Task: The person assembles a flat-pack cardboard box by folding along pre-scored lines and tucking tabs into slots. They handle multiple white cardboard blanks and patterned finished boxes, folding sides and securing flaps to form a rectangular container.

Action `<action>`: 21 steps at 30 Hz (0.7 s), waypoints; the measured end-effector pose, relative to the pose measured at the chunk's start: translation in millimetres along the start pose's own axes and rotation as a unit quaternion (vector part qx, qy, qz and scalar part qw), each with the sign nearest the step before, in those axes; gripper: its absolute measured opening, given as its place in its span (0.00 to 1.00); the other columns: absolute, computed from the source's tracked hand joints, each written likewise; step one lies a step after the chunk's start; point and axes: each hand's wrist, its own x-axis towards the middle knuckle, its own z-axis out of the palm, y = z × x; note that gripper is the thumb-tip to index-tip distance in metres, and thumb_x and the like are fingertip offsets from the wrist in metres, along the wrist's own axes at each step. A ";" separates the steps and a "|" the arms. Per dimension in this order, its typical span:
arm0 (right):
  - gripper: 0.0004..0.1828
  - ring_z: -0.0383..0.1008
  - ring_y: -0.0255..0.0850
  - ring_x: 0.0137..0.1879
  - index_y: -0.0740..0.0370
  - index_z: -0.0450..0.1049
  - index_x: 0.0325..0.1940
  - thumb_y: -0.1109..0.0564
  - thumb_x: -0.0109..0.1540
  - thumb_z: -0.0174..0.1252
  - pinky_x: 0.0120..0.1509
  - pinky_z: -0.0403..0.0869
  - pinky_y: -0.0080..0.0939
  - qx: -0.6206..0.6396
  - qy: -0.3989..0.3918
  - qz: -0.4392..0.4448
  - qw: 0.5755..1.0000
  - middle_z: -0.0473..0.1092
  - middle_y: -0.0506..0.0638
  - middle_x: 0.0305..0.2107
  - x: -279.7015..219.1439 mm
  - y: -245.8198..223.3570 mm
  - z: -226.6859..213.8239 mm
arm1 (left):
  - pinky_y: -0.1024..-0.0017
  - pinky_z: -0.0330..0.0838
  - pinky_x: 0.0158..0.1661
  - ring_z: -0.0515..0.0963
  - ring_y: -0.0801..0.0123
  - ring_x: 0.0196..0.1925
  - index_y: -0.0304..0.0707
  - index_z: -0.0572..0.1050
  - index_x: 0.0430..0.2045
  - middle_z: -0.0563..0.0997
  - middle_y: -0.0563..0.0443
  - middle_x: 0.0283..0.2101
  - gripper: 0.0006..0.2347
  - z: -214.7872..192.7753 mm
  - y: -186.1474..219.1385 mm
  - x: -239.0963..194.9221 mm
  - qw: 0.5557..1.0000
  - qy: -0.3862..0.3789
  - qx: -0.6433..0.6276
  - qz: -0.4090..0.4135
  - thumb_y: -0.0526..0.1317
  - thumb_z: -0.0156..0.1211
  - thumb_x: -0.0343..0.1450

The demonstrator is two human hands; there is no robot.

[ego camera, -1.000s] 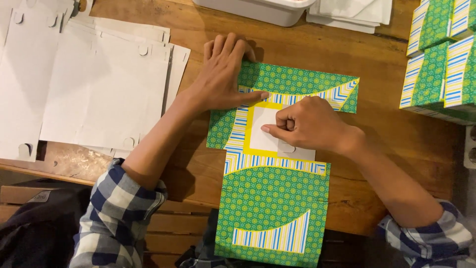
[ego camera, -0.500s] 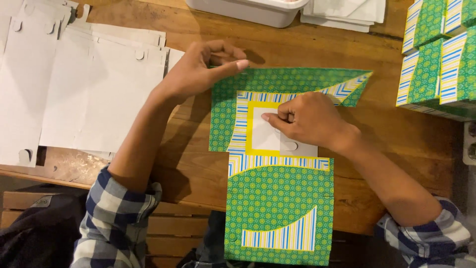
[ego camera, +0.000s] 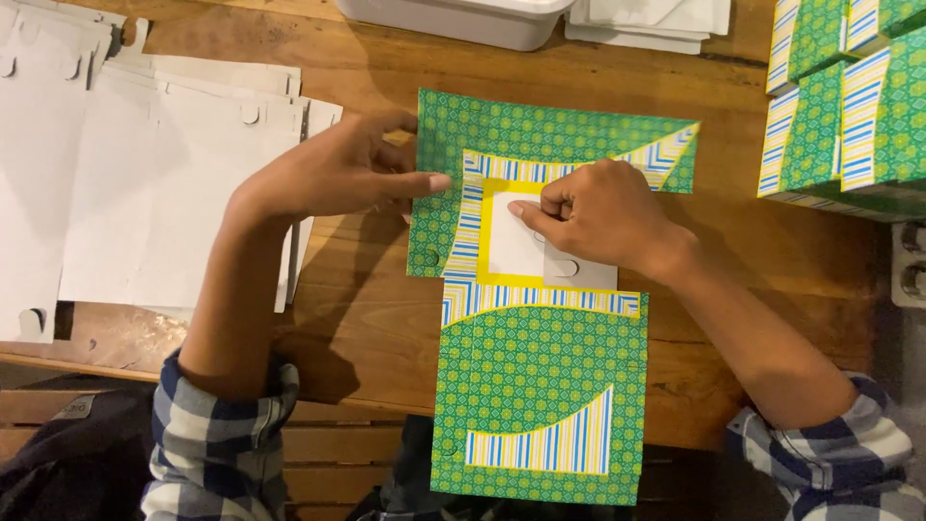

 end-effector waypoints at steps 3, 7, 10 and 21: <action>0.33 0.67 0.37 0.18 0.49 0.72 0.11 0.35 0.69 0.54 0.25 0.60 0.38 -0.060 -0.040 0.032 0.997 0.72 0.39 0.10 -0.1 6.4 5.4 | 0.72 0.80 0.30 0.89 0.64 0.29 0.38 0.54 0.71 0.88 0.39 0.29 0.36 -6.3 -16.2 6.7 0.997 0.025 0.045 -0.052 0.46 0.64 0.68; 0.35 0.66 0.37 0.17 0.51 0.68 0.10 0.36 0.70 0.53 0.24 0.60 0.38 -0.055 -0.043 0.026 0.997 0.73 0.40 0.12 -0.8 8.7 6.4 | 0.67 0.86 0.33 0.90 0.56 0.33 0.32 0.43 0.73 0.87 0.29 0.37 0.37 -3.2 -22.3 10.2 0.999 0.019 -0.010 -0.024 0.42 0.57 0.71; 0.36 0.60 0.37 0.15 0.52 0.66 0.09 0.37 0.69 0.57 0.24 0.60 0.40 -0.046 -0.027 0.023 0.998 0.67 0.40 0.07 0.4 9.9 8.6 | 0.70 0.88 0.37 0.90 0.59 0.40 0.35 0.54 0.67 0.86 0.32 0.42 0.23 6.1 -27.6 13.7 0.992 -0.038 -0.058 0.105 0.36 0.48 0.76; 0.37 0.41 0.34 0.18 0.53 0.47 0.12 0.44 0.75 0.43 0.27 0.45 0.40 0.203 -0.055 0.004 0.978 0.45 0.42 0.08 3.7 23.3 -10.7 | 0.80 0.75 0.35 0.78 0.79 0.32 0.42 0.76 0.48 0.82 0.59 0.35 0.17 50.9 -38.2 38.4 0.977 0.011 0.087 0.196 0.33 0.73 0.66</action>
